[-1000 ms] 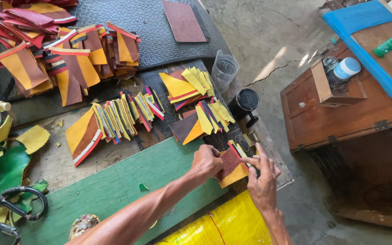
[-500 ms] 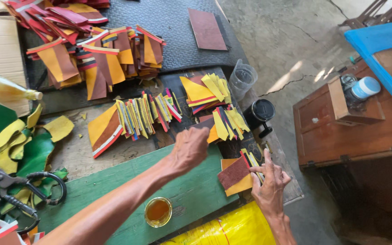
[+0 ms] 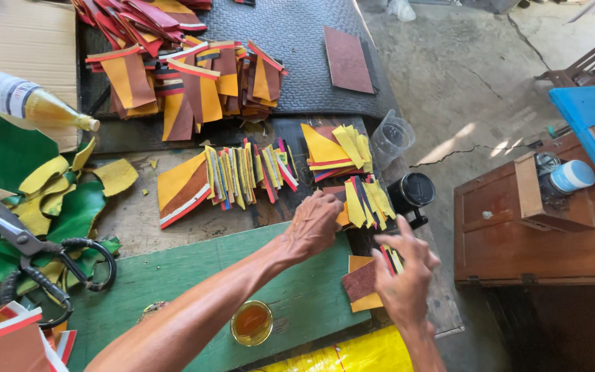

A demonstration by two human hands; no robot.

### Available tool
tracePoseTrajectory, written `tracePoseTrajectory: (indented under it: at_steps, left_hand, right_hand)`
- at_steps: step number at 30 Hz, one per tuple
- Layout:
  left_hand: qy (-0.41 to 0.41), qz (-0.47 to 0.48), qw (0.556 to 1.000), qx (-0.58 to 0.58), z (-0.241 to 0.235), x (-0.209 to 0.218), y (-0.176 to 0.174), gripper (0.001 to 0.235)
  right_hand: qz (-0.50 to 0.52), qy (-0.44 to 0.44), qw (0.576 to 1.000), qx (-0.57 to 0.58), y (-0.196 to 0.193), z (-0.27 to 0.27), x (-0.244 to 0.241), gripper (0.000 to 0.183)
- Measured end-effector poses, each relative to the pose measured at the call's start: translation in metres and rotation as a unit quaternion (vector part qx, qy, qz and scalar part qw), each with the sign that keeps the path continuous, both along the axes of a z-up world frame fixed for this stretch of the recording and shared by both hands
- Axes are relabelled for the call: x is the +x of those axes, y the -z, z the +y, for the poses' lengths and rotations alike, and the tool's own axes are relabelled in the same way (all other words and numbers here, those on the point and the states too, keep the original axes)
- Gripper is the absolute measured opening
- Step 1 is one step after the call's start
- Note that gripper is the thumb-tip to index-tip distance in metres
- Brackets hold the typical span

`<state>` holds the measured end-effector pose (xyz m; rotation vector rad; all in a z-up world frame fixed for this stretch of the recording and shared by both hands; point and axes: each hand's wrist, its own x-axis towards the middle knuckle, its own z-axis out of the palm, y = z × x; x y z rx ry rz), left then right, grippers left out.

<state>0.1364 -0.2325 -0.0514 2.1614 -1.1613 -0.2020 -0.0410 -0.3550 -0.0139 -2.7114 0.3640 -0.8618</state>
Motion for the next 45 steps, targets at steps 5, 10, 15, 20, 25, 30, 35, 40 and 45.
tracePoseTrajectory:
  at_steps: [5,10,15,20,25,30,35,40,45]
  left_hand:
    - [0.026,-0.026,0.999,-0.003,0.0,0.0,0.008,0.014]
    - [0.034,-0.033,0.999,-0.015,0.0,-0.001,0.016,0.023]
    - [0.034,-0.046,0.998,-0.002,0.0,-0.002,0.019,0.028]
    - [0.042,-0.037,0.998,0.0,0.0,0.0,0.014,0.029]
    - [0.053,0.101,0.983,0.145,0.01,0.008,-0.011,0.014]
    - [-0.022,-0.007,0.98,-0.197,0.047,-0.001,-0.058,0.014]
    - [0.089,0.076,0.961,-0.249,0.093,-0.017,-0.106,0.041]
    - [0.017,0.141,0.966,-0.217,0.148,-0.033,-0.113,0.036]
    - [-0.148,0.218,0.934,-0.242,0.214,-0.063,-0.096,0.025]
  right_hand:
    - [0.049,-0.083,0.995,0.018,0.009,-0.009,0.053,0.094]
    - [0.109,-0.102,0.989,0.006,0.018,-0.018,0.063,0.096]
    - [0.074,-0.124,0.989,0.018,0.019,-0.021,0.062,0.092]
    - [-0.052,-0.077,0.995,-0.043,0.014,-0.015,0.062,0.056]
    - [-0.147,-0.056,0.986,-0.05,-0.017,-0.006,0.049,0.038]
    - [-0.148,-0.092,0.98,0.094,-0.044,0.019,0.02,0.06]
    - [-0.122,-0.15,0.953,0.231,-0.059,0.062,0.018,0.072]
    - [-0.082,-0.147,0.945,0.282,-0.067,0.107,0.005,0.054]
    - [0.077,-0.306,0.949,-0.013,-0.058,0.144,-0.024,0.042]
